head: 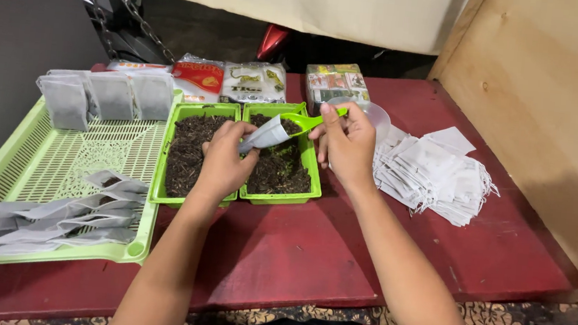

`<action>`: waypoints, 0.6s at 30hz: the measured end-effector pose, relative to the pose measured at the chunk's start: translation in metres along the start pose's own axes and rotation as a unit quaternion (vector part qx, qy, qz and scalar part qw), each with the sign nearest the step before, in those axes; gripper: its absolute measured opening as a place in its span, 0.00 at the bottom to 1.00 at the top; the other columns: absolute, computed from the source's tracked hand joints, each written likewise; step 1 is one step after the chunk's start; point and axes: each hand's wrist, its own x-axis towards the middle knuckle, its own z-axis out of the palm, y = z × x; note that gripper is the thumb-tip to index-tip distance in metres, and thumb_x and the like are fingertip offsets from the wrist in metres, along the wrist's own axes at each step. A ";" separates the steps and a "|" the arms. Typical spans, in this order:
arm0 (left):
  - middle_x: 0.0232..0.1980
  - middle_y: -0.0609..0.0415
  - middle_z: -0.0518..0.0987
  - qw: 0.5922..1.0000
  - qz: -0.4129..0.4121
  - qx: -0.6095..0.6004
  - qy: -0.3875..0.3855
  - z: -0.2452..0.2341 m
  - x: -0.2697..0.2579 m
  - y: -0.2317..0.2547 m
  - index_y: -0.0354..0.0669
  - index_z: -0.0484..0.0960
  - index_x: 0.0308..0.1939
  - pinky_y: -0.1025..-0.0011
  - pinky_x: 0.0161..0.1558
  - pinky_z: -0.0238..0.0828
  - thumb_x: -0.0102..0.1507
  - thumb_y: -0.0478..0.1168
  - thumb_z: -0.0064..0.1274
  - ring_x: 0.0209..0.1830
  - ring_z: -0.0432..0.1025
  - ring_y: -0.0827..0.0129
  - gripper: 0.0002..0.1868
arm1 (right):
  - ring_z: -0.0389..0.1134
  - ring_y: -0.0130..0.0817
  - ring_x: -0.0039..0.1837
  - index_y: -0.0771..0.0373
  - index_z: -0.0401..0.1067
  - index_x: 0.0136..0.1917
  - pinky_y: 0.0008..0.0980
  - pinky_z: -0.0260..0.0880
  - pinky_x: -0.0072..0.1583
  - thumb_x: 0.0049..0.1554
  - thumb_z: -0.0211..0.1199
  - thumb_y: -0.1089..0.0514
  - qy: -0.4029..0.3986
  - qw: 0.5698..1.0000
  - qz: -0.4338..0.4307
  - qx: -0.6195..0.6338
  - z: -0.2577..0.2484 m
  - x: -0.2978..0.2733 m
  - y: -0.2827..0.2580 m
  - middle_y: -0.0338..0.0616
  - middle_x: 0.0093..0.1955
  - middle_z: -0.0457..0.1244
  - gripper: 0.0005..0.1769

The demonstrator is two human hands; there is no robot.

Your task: The person fills small white bags with tea leaves using a green scoop and then seals them by hand.

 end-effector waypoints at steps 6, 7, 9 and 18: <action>0.46 0.57 0.74 1.000 -0.002 -0.005 0.000 -0.001 -0.001 0.002 0.50 0.80 0.52 0.58 0.53 0.57 0.60 0.38 0.58 0.54 0.72 0.55 0.15 | 0.60 0.29 0.17 0.69 0.67 0.46 0.25 0.59 0.17 0.67 0.58 0.58 0.011 1.000 -0.004 -0.001 -0.001 0.001 -0.003 0.59 0.29 0.66 0.11; 0.46 0.57 0.74 1.000 -0.003 -0.006 -0.001 -0.002 -0.001 0.004 0.50 0.80 0.52 0.58 0.53 0.57 0.60 0.38 0.58 0.54 0.72 0.55 0.15 | 0.60 0.29 0.17 0.69 0.67 0.46 0.25 0.59 0.17 0.67 0.58 0.58 0.011 1.000 -0.003 -0.001 -0.001 0.001 -0.005 0.59 0.29 0.66 0.11; 0.47 0.55 0.74 1.000 0.005 -0.004 -0.001 -0.003 -0.001 0.005 0.49 0.80 0.52 0.57 0.53 0.57 0.61 0.37 0.57 0.54 0.71 0.54 0.15 | 0.59 0.30 0.17 0.69 0.67 0.47 0.25 0.57 0.17 0.67 0.59 0.57 0.022 1.000 -0.006 0.004 -0.001 0.001 -0.008 0.58 0.29 0.66 0.12; 0.48 0.54 0.74 1.000 0.027 0.014 -0.005 -0.003 -0.003 0.007 0.50 0.79 0.54 0.54 0.53 0.59 0.60 0.37 0.59 0.56 0.71 0.50 0.18 | 0.61 0.29 0.18 0.70 0.68 0.49 0.24 0.59 0.17 0.66 0.60 0.58 -0.024 1.000 -0.007 -0.007 -0.004 0.001 0.001 0.57 0.30 0.67 0.11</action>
